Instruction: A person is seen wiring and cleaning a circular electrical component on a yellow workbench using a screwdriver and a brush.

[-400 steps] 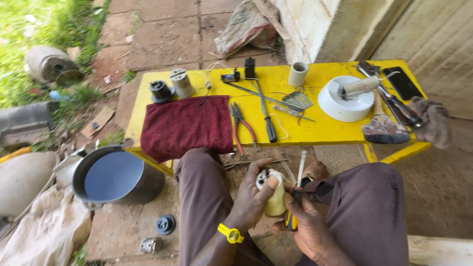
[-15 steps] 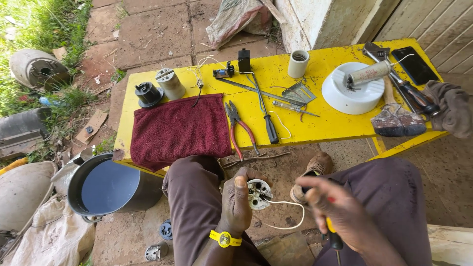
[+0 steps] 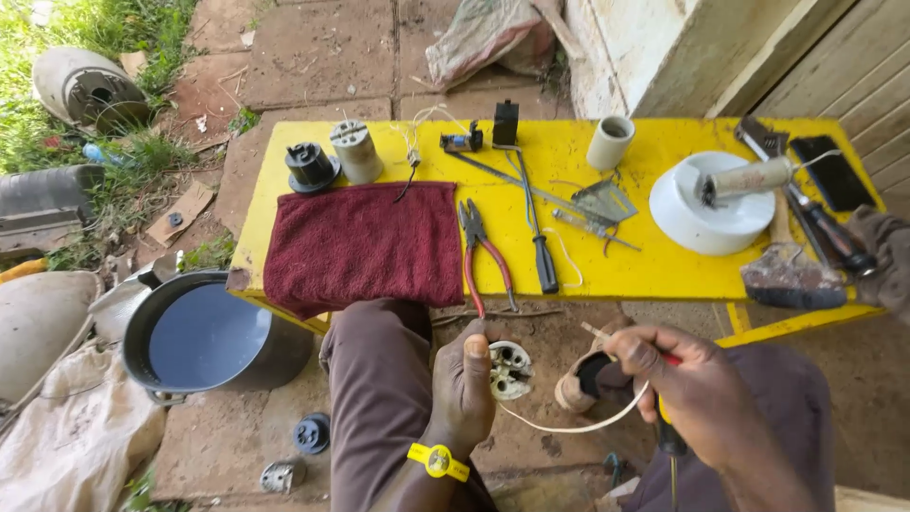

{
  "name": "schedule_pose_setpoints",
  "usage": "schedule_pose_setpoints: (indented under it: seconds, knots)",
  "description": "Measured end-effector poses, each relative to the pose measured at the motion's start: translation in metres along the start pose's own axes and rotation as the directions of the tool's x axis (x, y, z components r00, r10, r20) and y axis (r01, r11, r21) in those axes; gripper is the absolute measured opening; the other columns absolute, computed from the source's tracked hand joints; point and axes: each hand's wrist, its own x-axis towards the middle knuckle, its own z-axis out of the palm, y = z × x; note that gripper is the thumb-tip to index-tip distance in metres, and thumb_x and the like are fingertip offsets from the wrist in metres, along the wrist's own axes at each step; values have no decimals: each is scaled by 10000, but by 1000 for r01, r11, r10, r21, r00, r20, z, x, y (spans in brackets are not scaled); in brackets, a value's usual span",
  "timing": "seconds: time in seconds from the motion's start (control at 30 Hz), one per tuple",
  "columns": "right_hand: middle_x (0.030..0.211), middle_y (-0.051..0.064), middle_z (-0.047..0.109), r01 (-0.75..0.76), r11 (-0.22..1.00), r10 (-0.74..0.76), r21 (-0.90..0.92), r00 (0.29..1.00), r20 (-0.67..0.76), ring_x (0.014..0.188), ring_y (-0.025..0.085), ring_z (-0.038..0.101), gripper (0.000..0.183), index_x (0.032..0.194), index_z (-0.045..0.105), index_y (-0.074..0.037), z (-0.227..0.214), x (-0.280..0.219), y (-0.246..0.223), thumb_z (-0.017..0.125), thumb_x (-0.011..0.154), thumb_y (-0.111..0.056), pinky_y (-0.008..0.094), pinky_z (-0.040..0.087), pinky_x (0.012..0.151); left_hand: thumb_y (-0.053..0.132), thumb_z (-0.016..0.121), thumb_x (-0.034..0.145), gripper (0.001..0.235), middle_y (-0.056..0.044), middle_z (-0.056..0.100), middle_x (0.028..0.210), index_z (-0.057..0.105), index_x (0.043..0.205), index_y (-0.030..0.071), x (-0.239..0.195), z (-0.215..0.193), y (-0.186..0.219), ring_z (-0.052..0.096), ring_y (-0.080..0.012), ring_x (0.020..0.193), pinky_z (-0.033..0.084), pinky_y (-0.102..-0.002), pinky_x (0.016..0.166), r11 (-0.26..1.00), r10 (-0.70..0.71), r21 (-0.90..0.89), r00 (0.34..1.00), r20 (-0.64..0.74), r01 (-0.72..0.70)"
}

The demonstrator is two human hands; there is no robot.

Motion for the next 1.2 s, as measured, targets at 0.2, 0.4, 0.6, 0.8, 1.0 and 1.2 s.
schedule_pose_setpoints:
  seconds: [0.2,0.4,0.6,0.8,1.0,1.2]
  knots:
    - [980,115,639,64,985,-33,159,982,-187,510,195,477,254,1101,702,-10,-23,71,-27,712,1012,-248,333,383,425,636,299,1037,697,-47,764,686,726,879,108,6,0,-3,718,-161,568,549,-308,484,961,-222,-182,973,-60,208]
    - [928,37,623,48,979,7,196,962,-272,533,124,469,239,1049,731,-52,0,134,-43,771,997,-282,260,398,452,629,286,1013,725,-62,838,724,767,865,107,12,3,-16,773,-175,631,601,-324,566,928,-345,-194,929,-132,317]
    - [1164,114,734,-58,997,39,-54,950,-310,614,157,564,454,1381,712,-102,14,157,-51,681,1013,-366,312,479,513,676,290,965,786,-97,848,708,782,870,71,14,17,-24,767,-183,595,603,-324,530,883,-436,-231,896,-83,408]
    - [890,79,698,84,993,-43,82,909,-415,527,177,553,288,1168,694,-73,-12,154,-46,610,1110,-342,339,500,490,722,326,933,806,-139,870,719,767,878,49,23,32,-24,772,-190,552,591,-308,477,872,-427,-265,904,-5,411]
    - [521,72,483,49,953,29,299,967,-251,385,191,440,347,988,656,-31,-22,158,-26,637,1070,-368,361,388,356,684,408,1007,745,-261,824,794,702,946,3,55,60,-45,779,-306,664,626,-395,598,763,-330,-594,944,-18,255]
    - [864,127,555,-17,908,-5,418,999,53,575,218,517,396,1185,610,16,-19,138,-9,639,790,11,358,447,515,838,528,890,717,-215,747,831,675,959,141,129,83,-30,739,-379,781,604,-570,707,264,-597,-902,792,124,341]
